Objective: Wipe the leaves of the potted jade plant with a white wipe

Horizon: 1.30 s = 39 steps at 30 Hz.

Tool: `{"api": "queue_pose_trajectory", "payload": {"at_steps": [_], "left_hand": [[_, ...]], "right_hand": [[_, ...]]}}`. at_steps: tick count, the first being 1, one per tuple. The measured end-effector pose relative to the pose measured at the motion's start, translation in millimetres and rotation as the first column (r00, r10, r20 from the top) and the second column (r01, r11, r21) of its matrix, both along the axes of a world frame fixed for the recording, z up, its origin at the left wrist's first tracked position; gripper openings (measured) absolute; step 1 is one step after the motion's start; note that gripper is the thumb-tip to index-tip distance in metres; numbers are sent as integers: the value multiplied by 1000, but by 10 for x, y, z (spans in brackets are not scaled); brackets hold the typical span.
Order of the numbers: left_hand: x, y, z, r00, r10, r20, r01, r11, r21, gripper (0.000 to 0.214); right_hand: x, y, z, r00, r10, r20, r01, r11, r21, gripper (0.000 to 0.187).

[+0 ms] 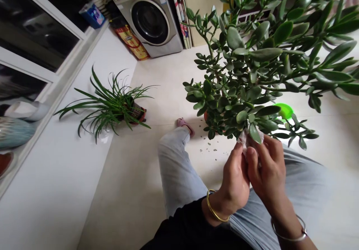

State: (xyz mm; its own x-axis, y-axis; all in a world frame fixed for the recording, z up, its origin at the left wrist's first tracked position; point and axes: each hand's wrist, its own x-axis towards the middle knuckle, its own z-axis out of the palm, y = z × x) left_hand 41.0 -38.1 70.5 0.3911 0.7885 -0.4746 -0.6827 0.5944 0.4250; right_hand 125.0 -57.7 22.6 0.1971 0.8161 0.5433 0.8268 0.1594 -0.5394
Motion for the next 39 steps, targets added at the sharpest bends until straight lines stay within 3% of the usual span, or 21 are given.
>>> {"api": "queue_pose_trajectory", "payload": {"at_steps": [4, 9, 13, 16, 18, 21, 23, 25, 27, 29, 31, 34, 39], "left_hand": [[-44, -6, -16, 999, -7, 33, 6, 1000, 21, 45], [-280, -128, -46, 999, -35, 6, 34, 998, 58, 40], [-547, -202, -72, 991, 73, -108, -67, 996, 63, 39], [-694, -128, -148, 946, 174, -272, -156, 984, 85, 37], [-764, -17, -228, 897, 203, -392, -156, 976, 150, 35], [-842, 190, -328, 795, 186, -577, 37, 935, 353, 35], [-876, 321, -360, 700, 246, -670, 233, 809, 540, 34], [-892, 431, -384, 595, 402, -696, 389, 614, 687, 33], [-893, 518, -423, 491, 579, -651, 507, 417, 754, 30], [-886, 591, -483, 411, 704, -579, 603, 266, 752, 26], [-884, 658, -547, 363, 763, -534, 676, 179, 715, 23], [-905, 756, -598, 328, 809, -488, 748, 94, 657, 23], [-964, 900, -550, 405, 853, -330, 836, -200, 510, 29]], "right_hand": [[-37, -139, -43, 997, -19, -81, 21, 999, 26, 36], [-115, -316, -134, 979, -116, -169, 152, 964, 217, 44], [-310, -483, -86, 979, 16, -205, 54, 942, 331, 61], [-512, -572, -49, 971, 142, -193, -81, 952, 294, 73], [-660, -605, -80, 964, 167, -208, -119, 967, 227, 77], [-869, -605, -172, 885, 125, -448, -107, 992, 66, 77], [-959, -556, -205, 684, 57, -727, -109, 994, -25, 72], [-987, -458, -190, 398, -23, -917, -130, 988, -81, 66], [-959, -322, -142, 127, -80, -989, -145, 984, -99, 58], [-909, -170, -81, -63, -110, -992, -160, 982, -99, 52], [-872, -28, -19, -154, -132, -979, -173, 979, -105, 50], [-870, 137, 82, -224, -125, -967, -187, 979, -83, 49], [-885, 259, 193, -320, -80, -944, -142, 989, -36, 47]]}}
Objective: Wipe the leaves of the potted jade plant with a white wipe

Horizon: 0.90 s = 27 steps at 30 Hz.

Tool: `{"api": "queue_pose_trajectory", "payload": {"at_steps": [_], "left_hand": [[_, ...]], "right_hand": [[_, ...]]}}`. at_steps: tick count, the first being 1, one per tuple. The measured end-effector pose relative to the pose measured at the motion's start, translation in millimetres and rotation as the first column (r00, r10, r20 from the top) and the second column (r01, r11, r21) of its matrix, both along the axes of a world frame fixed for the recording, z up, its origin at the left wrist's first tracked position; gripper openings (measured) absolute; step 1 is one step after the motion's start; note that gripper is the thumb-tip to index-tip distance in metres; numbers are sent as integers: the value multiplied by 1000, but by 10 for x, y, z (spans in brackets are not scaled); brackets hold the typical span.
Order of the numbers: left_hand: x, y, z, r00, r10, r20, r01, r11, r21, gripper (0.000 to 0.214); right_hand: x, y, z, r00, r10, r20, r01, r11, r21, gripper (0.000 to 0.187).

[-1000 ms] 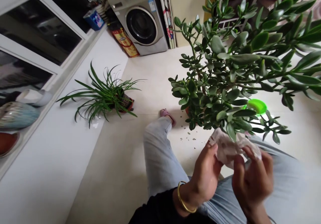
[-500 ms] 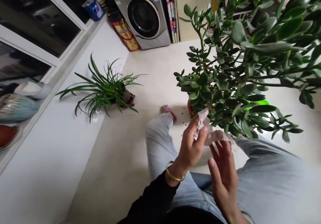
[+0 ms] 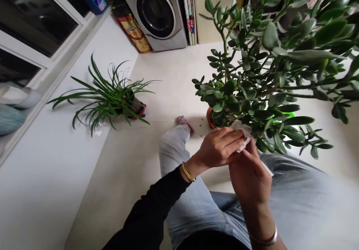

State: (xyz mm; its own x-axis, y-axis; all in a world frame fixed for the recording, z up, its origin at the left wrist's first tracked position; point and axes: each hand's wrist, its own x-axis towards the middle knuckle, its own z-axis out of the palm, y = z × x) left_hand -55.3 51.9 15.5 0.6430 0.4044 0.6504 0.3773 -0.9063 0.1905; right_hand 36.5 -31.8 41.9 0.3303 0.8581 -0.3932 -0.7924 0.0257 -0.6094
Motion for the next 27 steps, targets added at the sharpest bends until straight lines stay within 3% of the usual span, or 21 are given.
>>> {"api": "queue_pose_trajectory", "payload": {"at_steps": [6, 11, 17, 22, 27], "left_hand": [[11, 182, 51, 967, -64, -246, 103, 984, 147, 37], [21, 314, 170, 961, -40, -274, 100, 973, 210, 34], [17, 359, 252, 936, -15, -351, 95, 973, 211, 38], [-100, 327, 206, 954, 0, -300, 70, 973, 220, 37], [-281, 221, 146, 940, 18, -342, 35, 988, 149, 32]], "right_hand": [[59, 40, -49, 995, -58, -87, 60, 998, 23, 45], [61, 123, -63, 980, -58, -191, 73, 995, 71, 49], [31, 211, -16, 983, -50, -176, 56, 998, 30, 55], [21, 194, -14, 982, -42, -183, 53, 997, 52, 55], [22, 163, -45, 989, -47, -142, 53, 998, 41, 52]]}}
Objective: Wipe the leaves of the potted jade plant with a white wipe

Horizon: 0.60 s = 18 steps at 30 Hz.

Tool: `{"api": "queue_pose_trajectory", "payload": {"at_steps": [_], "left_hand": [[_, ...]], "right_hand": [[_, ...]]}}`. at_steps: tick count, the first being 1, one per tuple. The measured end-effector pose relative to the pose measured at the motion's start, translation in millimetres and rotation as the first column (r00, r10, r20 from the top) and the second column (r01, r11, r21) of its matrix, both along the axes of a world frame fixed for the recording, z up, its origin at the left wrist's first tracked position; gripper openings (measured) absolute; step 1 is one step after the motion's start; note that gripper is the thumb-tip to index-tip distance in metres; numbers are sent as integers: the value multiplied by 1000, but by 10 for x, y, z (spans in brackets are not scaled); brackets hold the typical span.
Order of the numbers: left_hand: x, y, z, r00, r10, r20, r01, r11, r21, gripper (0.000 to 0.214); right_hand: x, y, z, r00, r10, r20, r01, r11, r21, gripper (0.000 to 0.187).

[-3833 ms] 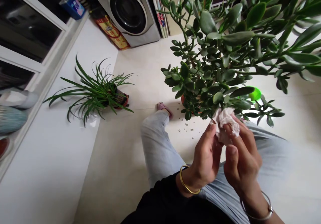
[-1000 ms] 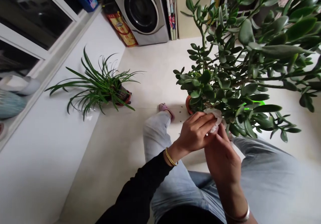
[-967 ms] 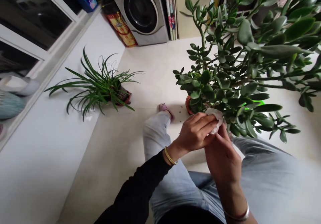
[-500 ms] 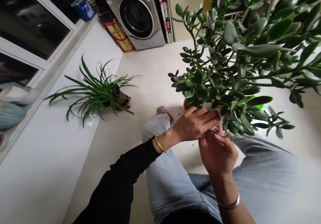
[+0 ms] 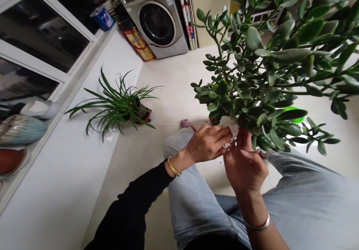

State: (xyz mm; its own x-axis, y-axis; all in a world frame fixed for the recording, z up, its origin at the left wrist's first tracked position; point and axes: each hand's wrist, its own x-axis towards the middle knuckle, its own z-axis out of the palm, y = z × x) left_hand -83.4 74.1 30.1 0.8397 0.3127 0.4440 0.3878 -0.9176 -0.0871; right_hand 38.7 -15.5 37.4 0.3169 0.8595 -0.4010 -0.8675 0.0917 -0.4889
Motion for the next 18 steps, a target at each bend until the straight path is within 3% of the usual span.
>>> {"api": "queue_pose_trajectory", "payload": {"at_steps": [4, 8, 14, 18], "left_hand": [[-83, -156, -10, 988, 71, 140, -60, 995, -81, 24], [-76, -340, 56, 922, 182, 341, -137, 979, -151, 23], [6, -446, 166, 836, 110, 538, -120, 993, -16, 39], [-52, -524, 152, 773, 168, 611, -166, 984, -62, 47]], "right_hand": [[-32, -26, -19, 999, 36, -11, -36, 999, 9, 48], [-48, -84, -23, 998, 45, -53, -46, 999, -9, 45], [-49, -332, 33, 973, 196, -122, -205, 977, -63, 47], [-84, -588, 60, 981, 196, -14, -196, 980, -40, 37]]}}
